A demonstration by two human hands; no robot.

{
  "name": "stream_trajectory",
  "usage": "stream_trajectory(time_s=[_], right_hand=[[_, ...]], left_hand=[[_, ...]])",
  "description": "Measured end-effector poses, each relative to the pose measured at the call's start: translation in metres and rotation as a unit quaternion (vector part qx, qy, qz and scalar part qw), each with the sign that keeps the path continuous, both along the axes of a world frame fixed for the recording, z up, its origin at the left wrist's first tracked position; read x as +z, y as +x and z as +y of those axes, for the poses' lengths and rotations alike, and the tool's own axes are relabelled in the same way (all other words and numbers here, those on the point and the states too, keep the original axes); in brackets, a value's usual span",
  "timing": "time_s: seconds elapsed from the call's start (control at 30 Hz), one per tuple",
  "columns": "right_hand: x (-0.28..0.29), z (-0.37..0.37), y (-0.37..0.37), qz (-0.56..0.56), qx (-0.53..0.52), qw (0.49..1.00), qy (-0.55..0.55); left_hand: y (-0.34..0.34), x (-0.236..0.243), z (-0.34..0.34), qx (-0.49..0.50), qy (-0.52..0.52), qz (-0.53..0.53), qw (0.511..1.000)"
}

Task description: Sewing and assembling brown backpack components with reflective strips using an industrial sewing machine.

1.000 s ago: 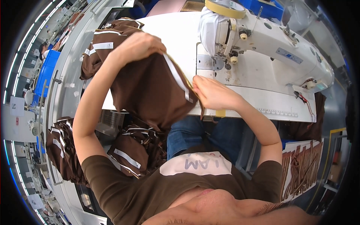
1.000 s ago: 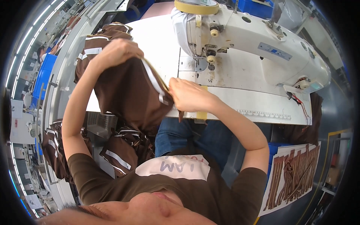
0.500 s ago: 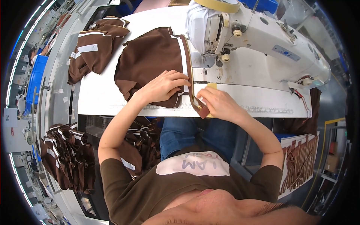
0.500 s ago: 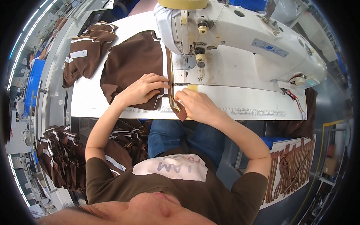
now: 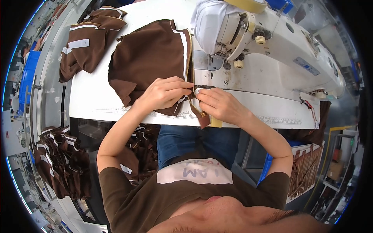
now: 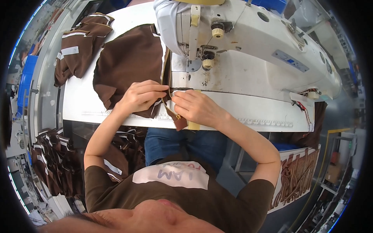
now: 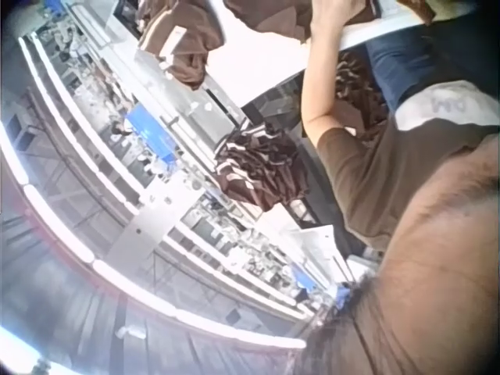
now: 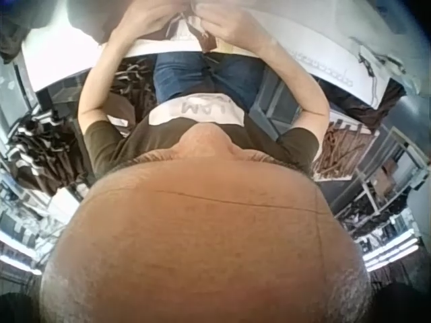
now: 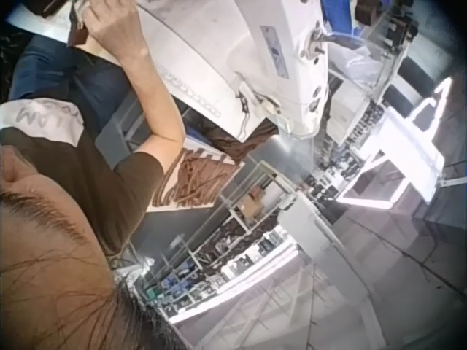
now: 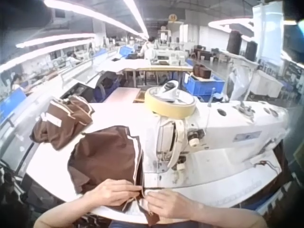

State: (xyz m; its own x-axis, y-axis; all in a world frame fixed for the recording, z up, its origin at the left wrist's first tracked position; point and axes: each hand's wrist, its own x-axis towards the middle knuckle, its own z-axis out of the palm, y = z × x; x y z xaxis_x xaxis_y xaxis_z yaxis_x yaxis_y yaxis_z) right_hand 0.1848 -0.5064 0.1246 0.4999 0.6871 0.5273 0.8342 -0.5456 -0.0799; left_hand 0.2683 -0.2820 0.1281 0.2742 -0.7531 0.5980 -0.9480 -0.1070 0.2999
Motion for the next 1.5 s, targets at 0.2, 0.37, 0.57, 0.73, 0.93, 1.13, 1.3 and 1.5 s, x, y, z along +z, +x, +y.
stream_trajectory(time_s=[0.2,0.37,0.57,0.73,0.93,1.13,1.3,1.5], right_hand=[[-0.011,-0.007,-0.004,0.041,0.014,0.998,0.053],[-0.009,-0.010,-0.001,0.043,0.027,0.997,0.058],[-0.011,-0.016,0.000,0.017,0.013,0.998,0.056],[-0.007,-0.029,0.002,0.023,-0.011,0.999,0.022],[0.023,-0.064,0.025,-0.055,-0.357,0.930,0.075],[0.035,-0.075,0.057,0.052,-0.442,0.895,0.041],[0.025,-0.075,0.059,0.059,-0.410,0.908,0.071],[-0.004,-0.061,0.028,-0.146,-0.350,0.925,-0.039]], left_hand=[[-0.005,0.014,0.013,0.006,0.045,-0.008,0.999],[-0.004,0.008,0.004,0.064,0.100,0.134,0.984],[0.010,0.001,-0.032,0.080,0.151,0.093,0.981],[0.031,-0.009,-0.052,0.047,0.125,0.058,0.989],[0.035,-0.009,-0.055,0.033,0.083,0.038,0.995],[0.037,-0.010,-0.056,0.020,0.091,0.041,0.995],[0.039,-0.005,-0.056,0.015,0.126,0.062,0.990],[0.034,-0.008,-0.052,0.016,0.097,0.050,0.994]])
